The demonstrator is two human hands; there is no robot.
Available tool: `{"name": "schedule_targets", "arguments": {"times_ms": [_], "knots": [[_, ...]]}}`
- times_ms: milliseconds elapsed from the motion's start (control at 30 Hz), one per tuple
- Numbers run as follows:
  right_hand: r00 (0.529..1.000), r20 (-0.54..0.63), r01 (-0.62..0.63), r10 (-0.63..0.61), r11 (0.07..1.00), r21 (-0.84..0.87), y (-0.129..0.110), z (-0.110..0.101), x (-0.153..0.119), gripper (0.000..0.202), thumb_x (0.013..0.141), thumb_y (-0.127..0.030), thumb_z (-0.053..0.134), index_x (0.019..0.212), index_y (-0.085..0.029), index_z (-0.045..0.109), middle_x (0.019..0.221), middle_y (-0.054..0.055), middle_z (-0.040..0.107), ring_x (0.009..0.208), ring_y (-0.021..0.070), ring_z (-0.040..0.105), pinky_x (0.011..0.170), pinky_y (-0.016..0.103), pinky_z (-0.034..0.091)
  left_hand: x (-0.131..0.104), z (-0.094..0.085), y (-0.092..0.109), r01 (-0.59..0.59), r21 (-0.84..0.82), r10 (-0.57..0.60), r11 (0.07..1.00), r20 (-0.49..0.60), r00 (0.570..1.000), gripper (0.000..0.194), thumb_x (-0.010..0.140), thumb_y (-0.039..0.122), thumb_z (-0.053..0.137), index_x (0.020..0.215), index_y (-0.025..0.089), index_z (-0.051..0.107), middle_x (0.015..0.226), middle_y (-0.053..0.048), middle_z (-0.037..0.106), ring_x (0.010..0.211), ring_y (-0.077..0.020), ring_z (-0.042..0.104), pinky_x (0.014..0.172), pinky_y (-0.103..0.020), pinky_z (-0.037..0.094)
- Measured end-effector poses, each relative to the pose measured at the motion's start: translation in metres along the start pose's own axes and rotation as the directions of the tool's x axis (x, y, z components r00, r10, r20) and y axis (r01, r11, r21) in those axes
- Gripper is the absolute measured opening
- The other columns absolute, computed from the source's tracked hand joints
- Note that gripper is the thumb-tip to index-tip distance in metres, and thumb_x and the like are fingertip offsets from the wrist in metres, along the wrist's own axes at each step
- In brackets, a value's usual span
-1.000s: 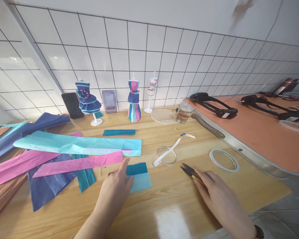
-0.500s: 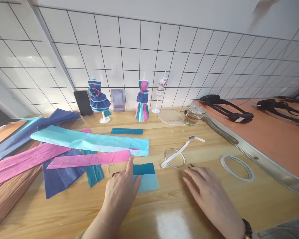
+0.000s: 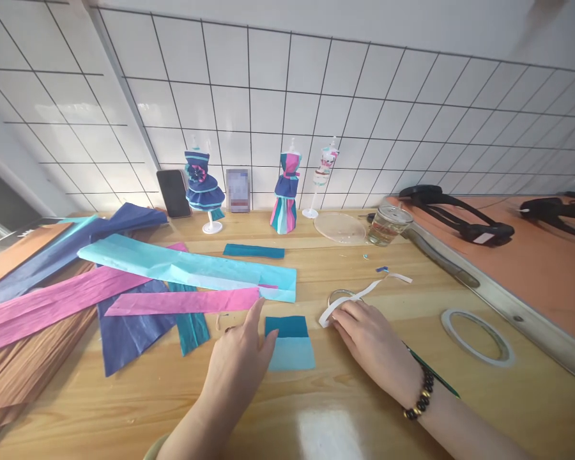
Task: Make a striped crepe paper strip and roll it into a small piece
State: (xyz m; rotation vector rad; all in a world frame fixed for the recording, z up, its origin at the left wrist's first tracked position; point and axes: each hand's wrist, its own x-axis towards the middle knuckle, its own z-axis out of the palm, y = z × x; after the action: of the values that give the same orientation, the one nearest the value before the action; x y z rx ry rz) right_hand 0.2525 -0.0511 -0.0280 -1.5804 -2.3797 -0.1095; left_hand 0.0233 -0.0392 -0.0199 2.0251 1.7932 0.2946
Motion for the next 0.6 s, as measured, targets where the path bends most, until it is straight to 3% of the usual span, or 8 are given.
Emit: {"name": "schedule_targets", "arguments": {"times_ms": [400, 600], "knots": [[0.997, 0.054, 0.049, -0.055, 0.993, 0.107, 0.005, -0.005, 0.01, 0.016, 0.089, -0.019, 0.044, 0.084, -0.021, 0.059, 0.084, 0.003, 0.06, 0.08, 0.017, 0.057, 0.072, 0.031, 0.044, 0.004, 0.002, -0.006, -0.041, -0.036, 0.041, 0.999, -0.003, 0.999, 0.05, 0.082, 0.03, 0.043, 0.13, 0.018, 0.039, 0.061, 0.001, 0.06, 0.06, -0.0186, 0.058, 0.054, -0.025, 0.037], [0.985, 0.165, 0.055, -0.043, 0.996, -0.068, -0.008, -0.014, 0.005, 0.024, 0.084, -0.003, 0.04, 0.091, -0.019, 0.056, 0.081, 0.003, 0.061, 0.071, 0.0156, 0.058, 0.062, 0.027, 0.043, 0.005, -0.002, -0.011, 0.028, -0.05, -0.029, 0.998, -0.031, 0.999, 0.048, 0.082, 0.029, 0.042, 0.129, 0.017, 0.041, 0.058, 0.002, 0.059, 0.061, -0.02, 0.058, 0.052, -0.026, 0.035]]}}
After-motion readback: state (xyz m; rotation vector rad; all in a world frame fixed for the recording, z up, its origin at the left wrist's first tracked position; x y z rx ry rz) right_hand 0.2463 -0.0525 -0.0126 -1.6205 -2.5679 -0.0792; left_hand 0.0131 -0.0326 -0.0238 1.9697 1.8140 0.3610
